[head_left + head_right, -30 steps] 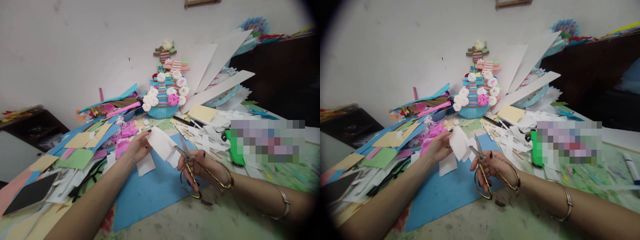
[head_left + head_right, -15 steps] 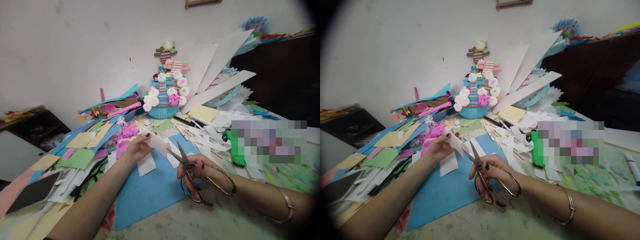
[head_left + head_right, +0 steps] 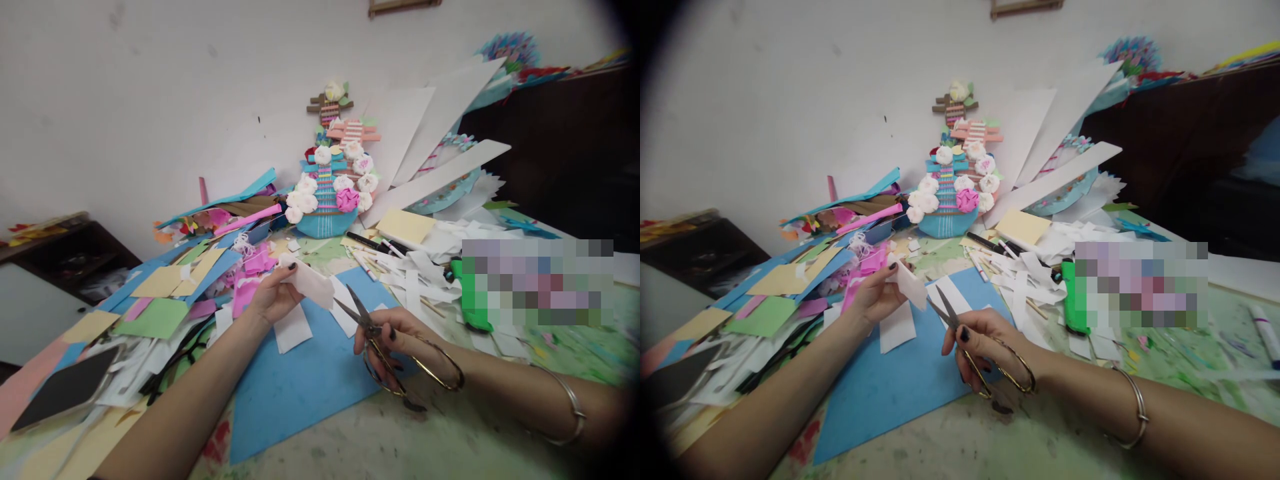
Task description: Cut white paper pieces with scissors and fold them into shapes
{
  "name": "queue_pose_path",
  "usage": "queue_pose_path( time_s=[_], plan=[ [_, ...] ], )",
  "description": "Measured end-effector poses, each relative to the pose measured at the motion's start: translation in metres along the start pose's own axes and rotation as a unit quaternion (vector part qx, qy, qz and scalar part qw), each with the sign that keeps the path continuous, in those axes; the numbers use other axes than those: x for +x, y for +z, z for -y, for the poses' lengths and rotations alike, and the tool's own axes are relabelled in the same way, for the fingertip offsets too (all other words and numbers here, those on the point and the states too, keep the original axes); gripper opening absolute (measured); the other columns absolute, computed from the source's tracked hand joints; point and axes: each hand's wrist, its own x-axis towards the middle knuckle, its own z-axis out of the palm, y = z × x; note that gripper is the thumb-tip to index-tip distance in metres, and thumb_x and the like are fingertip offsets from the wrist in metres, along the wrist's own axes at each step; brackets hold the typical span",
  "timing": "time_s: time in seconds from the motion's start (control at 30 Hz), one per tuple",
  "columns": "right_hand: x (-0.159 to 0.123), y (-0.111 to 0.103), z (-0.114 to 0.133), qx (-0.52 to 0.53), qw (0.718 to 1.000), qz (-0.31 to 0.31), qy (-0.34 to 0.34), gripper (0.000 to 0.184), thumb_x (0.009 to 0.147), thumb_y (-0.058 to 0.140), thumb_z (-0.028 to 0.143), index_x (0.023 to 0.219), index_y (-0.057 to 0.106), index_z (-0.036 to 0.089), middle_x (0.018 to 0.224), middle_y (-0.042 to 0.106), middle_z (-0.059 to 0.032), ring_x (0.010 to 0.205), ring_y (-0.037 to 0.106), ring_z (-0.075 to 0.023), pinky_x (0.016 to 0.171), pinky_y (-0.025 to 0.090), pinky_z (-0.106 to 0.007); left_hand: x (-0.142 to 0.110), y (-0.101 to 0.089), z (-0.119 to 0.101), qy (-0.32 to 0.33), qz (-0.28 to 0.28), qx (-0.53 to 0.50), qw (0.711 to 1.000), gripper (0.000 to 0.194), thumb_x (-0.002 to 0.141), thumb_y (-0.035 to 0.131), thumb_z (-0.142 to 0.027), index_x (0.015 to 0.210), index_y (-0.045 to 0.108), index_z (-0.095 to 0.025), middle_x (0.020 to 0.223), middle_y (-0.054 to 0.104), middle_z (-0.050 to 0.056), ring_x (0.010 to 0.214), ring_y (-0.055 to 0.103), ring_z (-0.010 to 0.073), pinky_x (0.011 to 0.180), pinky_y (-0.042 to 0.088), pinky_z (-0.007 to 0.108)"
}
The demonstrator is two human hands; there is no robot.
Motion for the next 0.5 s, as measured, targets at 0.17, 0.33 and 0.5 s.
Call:
queue_pose_path(
  time_s=[0.17, 0.33, 0.5],
  plan=[
    [-0.0005, 0.0016, 0.0025, -0.012, 1.0, -0.001, 0.007, 0.055, 0.087, 0.045, 0.063, 0.089, 0.058, 0.01, 0.052, 0.057, -0.0003, 0.039, 0.053, -0.0099, 0.04, 0.024, -0.021, -0.0004, 0.001, 0.0015, 0.007, -0.01, -0.001, 1.0, 0.01, 0.074, 0.059, -0.005, 0.079, 0.062, -0.013, 0.069, 0.069, 0.002, 0.061, 0.066, 0.0144, 0.062, 0.055, 0.026],
    [-0.0018, 0.0025, 0.0058, -0.011, 1.0, -0.008, 0.005, 0.057, 0.085, 0.046, 0.065, 0.089, 0.058, 0.01, 0.053, 0.056, -0.0003, 0.037, 0.051, -0.0092, 0.039, 0.024, -0.02, 0.0008, -0.0006, -0.0002, 0.011, -0.012, 0.0, 1.0, 0.009, 0.074, 0.059, -0.005, 0.078, 0.063, -0.013, 0.068, 0.069, 0.003, 0.061, 0.066, 0.0146, 0.061, 0.055, 0.026],
    [-0.0027, 0.0031, 0.005, -0.011, 0.999, -0.042, -0.018, 0.06, 0.083, 0.046, 0.068, 0.088, 0.058, 0.01, 0.051, 0.054, 0.0008, 0.038, 0.05, -0.0089, 0.038, 0.027, -0.019, 0.0025, -0.0025, -0.0007, 0.01, -0.003, 0.01, 1.0, 0.006, 0.075, 0.062, -0.009, 0.078, 0.063, -0.013, 0.067, 0.069, 0.003, 0.061, 0.066, 0.0147, 0.066, 0.056, 0.027]
  ],
)
